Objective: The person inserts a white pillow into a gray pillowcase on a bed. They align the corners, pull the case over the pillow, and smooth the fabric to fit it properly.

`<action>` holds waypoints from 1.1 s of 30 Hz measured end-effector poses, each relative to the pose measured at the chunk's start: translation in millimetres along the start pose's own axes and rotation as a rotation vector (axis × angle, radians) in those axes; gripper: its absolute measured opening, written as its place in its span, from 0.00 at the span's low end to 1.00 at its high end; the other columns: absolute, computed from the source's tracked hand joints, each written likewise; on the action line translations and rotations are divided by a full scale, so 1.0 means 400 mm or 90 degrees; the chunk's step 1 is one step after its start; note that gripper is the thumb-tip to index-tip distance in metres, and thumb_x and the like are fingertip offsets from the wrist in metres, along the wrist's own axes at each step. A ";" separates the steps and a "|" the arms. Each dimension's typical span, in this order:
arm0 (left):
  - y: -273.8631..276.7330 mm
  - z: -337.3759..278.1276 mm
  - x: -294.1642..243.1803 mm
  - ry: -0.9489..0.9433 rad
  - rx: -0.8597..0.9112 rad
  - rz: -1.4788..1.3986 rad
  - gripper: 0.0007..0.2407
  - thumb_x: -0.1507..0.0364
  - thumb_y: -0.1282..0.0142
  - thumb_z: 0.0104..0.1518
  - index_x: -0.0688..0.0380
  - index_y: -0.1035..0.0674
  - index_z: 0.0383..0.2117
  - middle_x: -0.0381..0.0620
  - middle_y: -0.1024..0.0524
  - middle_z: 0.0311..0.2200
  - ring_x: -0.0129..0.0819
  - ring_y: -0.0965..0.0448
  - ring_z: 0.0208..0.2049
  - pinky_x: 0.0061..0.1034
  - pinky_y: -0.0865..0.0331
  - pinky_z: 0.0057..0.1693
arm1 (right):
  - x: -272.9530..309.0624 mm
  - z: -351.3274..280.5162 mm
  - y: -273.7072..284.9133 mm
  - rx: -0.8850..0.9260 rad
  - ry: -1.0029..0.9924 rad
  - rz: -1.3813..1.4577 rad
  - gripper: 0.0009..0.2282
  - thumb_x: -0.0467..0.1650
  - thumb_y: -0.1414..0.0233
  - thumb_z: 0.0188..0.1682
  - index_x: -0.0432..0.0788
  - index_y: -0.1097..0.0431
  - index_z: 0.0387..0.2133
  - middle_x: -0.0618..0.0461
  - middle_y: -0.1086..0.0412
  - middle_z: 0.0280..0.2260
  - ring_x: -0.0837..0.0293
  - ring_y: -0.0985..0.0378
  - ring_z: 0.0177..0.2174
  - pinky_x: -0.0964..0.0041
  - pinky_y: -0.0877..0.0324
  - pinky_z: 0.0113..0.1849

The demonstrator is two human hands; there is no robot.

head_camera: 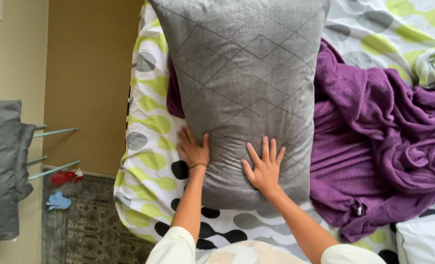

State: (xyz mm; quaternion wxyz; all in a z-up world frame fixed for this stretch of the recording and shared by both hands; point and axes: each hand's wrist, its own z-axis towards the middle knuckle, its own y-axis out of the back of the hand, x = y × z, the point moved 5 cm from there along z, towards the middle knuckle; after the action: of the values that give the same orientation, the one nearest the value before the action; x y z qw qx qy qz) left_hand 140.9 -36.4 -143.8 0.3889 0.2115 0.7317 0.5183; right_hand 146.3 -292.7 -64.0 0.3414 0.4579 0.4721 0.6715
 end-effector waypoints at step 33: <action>0.156 -0.035 0.104 0.155 0.334 -0.379 0.40 0.30 0.60 0.54 0.47 0.26 0.61 0.48 0.29 0.62 0.43 0.36 0.66 0.38 0.43 0.71 | -0.482 -0.079 0.120 0.216 -0.619 0.442 0.30 0.61 0.61 0.53 0.62 0.31 0.58 0.55 0.30 0.56 0.53 0.38 0.62 0.49 0.47 0.63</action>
State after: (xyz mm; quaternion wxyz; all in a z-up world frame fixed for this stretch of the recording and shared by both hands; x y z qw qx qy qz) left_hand 98.6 8.2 -98.4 0.3654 0.0197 0.9088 0.2003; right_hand 182.2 -489.9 -79.2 0.2013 0.8860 0.1860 0.3739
